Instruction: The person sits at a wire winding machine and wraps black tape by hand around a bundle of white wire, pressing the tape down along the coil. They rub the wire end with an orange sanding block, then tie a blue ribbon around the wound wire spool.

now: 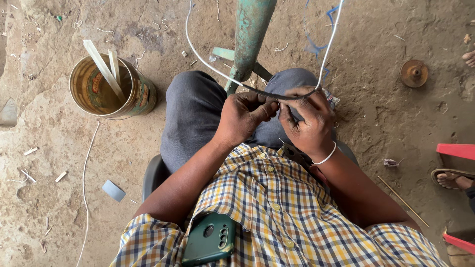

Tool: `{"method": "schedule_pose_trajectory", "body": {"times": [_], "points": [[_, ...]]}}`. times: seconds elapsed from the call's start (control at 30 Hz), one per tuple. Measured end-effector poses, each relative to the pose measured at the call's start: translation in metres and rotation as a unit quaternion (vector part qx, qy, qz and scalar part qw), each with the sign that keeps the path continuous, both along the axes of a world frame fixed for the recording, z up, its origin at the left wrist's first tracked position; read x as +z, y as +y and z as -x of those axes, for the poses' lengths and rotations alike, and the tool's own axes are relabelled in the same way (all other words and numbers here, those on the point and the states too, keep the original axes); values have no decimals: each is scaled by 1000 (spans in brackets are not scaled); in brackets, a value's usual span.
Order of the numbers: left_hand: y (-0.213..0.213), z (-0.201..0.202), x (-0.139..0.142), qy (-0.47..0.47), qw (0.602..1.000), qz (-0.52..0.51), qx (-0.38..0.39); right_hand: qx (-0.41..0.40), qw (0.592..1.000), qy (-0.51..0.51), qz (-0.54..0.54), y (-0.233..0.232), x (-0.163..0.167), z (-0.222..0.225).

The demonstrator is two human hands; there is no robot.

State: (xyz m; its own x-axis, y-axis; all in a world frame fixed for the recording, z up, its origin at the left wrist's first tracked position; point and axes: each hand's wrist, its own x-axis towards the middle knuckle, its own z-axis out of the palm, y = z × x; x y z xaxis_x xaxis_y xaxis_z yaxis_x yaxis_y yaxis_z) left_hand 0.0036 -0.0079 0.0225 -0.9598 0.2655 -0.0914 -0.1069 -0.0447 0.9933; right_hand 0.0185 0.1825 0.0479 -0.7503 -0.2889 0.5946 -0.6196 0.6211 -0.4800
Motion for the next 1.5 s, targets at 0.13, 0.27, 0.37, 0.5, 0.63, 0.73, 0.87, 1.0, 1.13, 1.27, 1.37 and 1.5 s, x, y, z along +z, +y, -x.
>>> {"method": "schedule_pose_trajectory", "body": {"times": [0.13,0.27,0.37,0.5,0.63,0.73,0.87,1.0,1.13,1.27,1.37,1.5], "points": [[-2,1,-3,-7,1000,-25,-11,20,1000,8,-6,1,2,1],[-4,2,-5,-25,998,-51,-25,38,999,-13,2,2,3,2],[-5,2,-7,-44,996,-66,-33,52,998,-29,9,4,2,3],[-6,3,-10,-53,993,-98,-45,56,998,-42,4,7,1,3],[-6,3,-10,-52,993,-96,-44,67,997,-45,9,9,0,4],[-7,3,-12,-44,995,-78,-42,73,997,-41,2,10,0,5],[-4,4,-19,-54,993,-103,-37,68,996,-26,-46,10,1,5],[2,5,-28,-128,969,-209,-18,62,997,-38,-24,9,1,3],[5,4,-33,-150,959,-241,-17,58,994,-86,32,10,-1,2],[3,3,-33,-113,964,-240,-37,92,985,-110,99,12,-6,2],[1,3,-31,-90,969,-226,-48,52,960,-234,144,14,-10,2],[0,5,-26,-109,970,-212,-55,29,948,-270,164,14,-11,2]]}}
